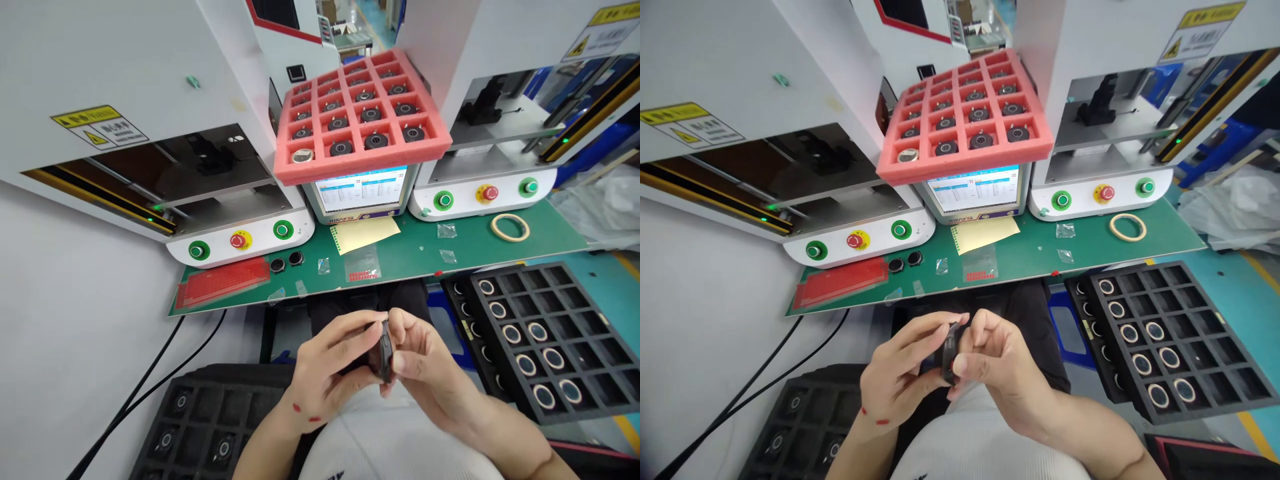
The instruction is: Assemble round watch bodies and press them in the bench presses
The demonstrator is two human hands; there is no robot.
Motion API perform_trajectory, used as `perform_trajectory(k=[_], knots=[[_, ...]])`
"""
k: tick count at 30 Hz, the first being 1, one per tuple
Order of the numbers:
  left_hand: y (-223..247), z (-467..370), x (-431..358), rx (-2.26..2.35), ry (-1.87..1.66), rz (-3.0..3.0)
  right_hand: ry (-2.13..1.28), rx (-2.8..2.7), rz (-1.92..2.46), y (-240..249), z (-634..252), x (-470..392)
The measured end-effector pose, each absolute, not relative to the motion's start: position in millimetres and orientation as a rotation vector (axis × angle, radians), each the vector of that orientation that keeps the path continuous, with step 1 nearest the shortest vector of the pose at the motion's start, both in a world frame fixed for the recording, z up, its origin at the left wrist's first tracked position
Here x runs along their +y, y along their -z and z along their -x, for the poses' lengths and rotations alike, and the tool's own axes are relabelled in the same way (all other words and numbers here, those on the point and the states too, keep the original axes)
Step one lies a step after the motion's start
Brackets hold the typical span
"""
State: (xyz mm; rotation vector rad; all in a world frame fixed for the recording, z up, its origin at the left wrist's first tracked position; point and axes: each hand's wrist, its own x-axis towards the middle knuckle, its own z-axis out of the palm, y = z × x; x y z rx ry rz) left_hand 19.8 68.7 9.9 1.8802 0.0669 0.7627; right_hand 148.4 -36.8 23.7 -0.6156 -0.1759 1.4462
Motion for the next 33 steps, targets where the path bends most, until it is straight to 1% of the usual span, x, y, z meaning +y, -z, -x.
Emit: perform_trajectory(k=[3, 7, 10, 13, 19, 29, 33], knots=[[-8, -28, 69, 0.157, -0.709, -1.462, -1.401, -0.251, 0.58, -25, -153, -37], [-14, -36, 69, 0.311, -0.623, -0.837, -1.233, -0.288, 0.625, -24, -162, -41], [-18, -39, 68, 0.354, -0.503, -0.631, -1.207, -0.252, 0.673, -22, -165, -44], [-15, -40, 66, 0.36, -0.492, -0.639, -1.207, -0.266, 0.715, -20, -163, -45], [-4, -41, 63, 0.394, -0.638, -0.852, -1.009, -0.405, 0.854, -17, -158, -49], [-4, -43, 54, 0.442, -0.709, -1.047, -0.787, -0.593, 0.974, -7, -151, -43], [-4, -41, 46, 0.425, -0.765, -1.1, -0.783, -0.675, 1.052, -11, -145, -38]])
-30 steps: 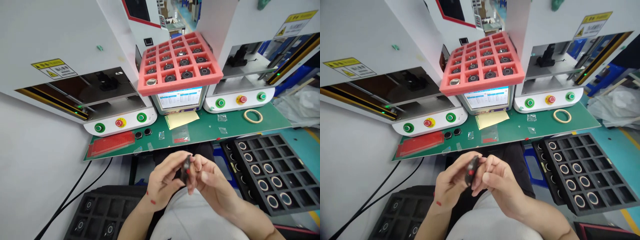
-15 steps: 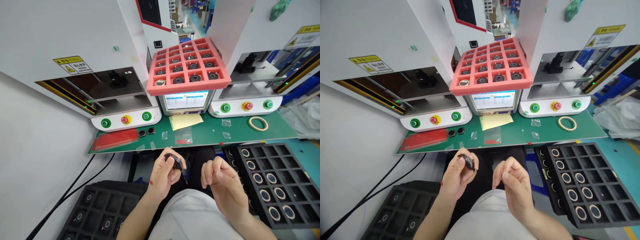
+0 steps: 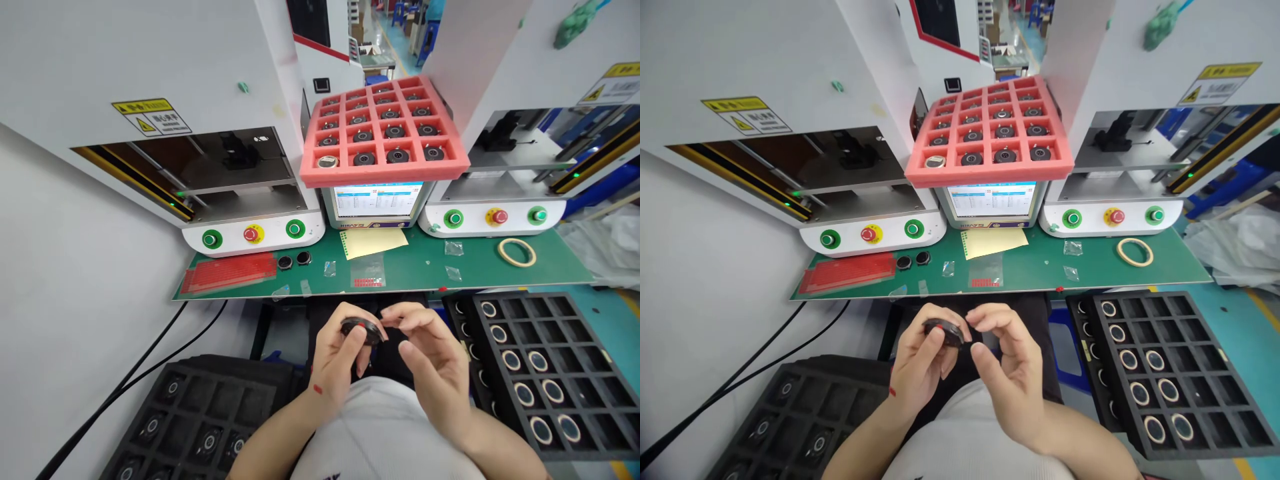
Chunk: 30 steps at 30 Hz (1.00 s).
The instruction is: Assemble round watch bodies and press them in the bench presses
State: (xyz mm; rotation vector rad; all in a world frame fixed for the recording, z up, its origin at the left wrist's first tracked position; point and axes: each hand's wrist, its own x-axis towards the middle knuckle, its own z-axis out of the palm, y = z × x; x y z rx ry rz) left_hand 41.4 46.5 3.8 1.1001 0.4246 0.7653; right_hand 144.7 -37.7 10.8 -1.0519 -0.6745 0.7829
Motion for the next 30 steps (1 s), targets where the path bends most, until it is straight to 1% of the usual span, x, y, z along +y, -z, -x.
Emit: perform_trajectory(k=[3, 7, 13, 17, 26, 28, 30], knots=[[-5, -39, 40, 0.404, -0.834, -1.259, -0.886, -0.727, 1.022, -15, -140, -33], [-9, -36, 39, 0.474, -0.882, -1.647, -1.008, -0.762, 0.912, -17, -137, -28], [-16, -37, 44, 0.351, -1.052, -2.08, -1.087, -0.719, 0.75, -17, -136, -28], [-17, -40, 46, 0.371, -1.154, -2.266, -1.068, -0.67, 0.707, -17, -134, -25], [-8, -42, 47, 0.325, -1.264, -2.376, -1.073, -0.554, 0.67, -14, -131, -22], [-8, -42, 46, 0.325, -1.256, -2.306, -1.097, -0.561, 0.677, -14, -133, -24], [-12, -42, 44, 0.381, -1.146, -2.093, -1.13, -0.612, 0.722, -14, -137, -26]])
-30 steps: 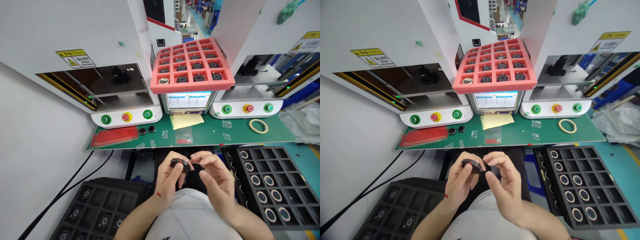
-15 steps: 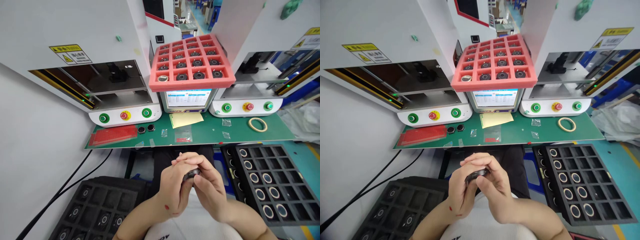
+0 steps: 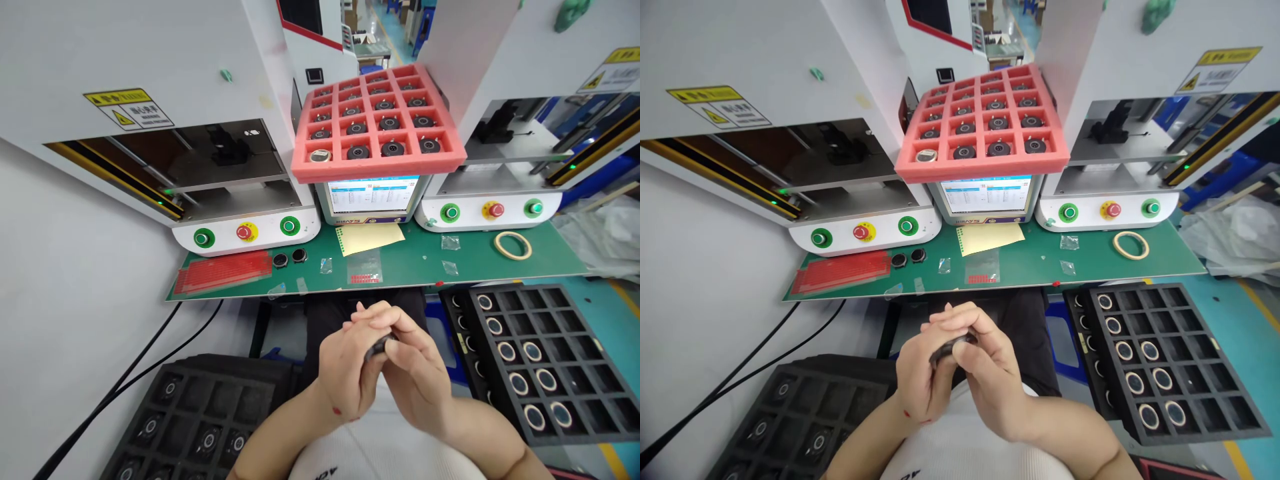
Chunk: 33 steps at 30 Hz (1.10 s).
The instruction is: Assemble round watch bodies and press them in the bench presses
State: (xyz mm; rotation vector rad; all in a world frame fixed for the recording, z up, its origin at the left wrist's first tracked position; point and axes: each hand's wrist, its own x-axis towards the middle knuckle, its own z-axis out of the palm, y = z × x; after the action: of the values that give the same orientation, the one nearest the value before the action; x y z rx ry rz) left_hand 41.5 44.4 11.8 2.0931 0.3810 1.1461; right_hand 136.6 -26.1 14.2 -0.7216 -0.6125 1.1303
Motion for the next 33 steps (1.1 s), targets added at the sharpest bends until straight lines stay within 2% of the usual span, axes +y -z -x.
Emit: perform_trajectory(k=[2, 5, 7, 9, 13, 18, 33], knots=[[-19, -41, 42, 0.409, -0.916, -1.677, -1.063, -0.754, 0.83, -13, -142, -29], [-30, -41, 41, 0.366, -0.561, -1.01, -0.699, -1.06, 0.942, -9, -150, -33], [-34, -42, 41, 0.347, -0.434, -0.753, -0.49, -1.222, 0.918, -5, -155, -33], [-34, -44, 41, 0.328, -0.348, -0.622, -0.429, -1.318, 0.868, -3, -158, -32], [-32, -45, 40, 0.305, -0.256, -0.528, -0.432, -1.351, 0.801, 0, -160, -29], [-34, -45, 34, 0.318, -0.307, -0.484, -0.454, -1.316, 0.731, 2, -161, -31], [-34, -41, 29, 0.189, -0.348, -0.404, -0.574, -1.275, 0.856, -11, -155, -44]])
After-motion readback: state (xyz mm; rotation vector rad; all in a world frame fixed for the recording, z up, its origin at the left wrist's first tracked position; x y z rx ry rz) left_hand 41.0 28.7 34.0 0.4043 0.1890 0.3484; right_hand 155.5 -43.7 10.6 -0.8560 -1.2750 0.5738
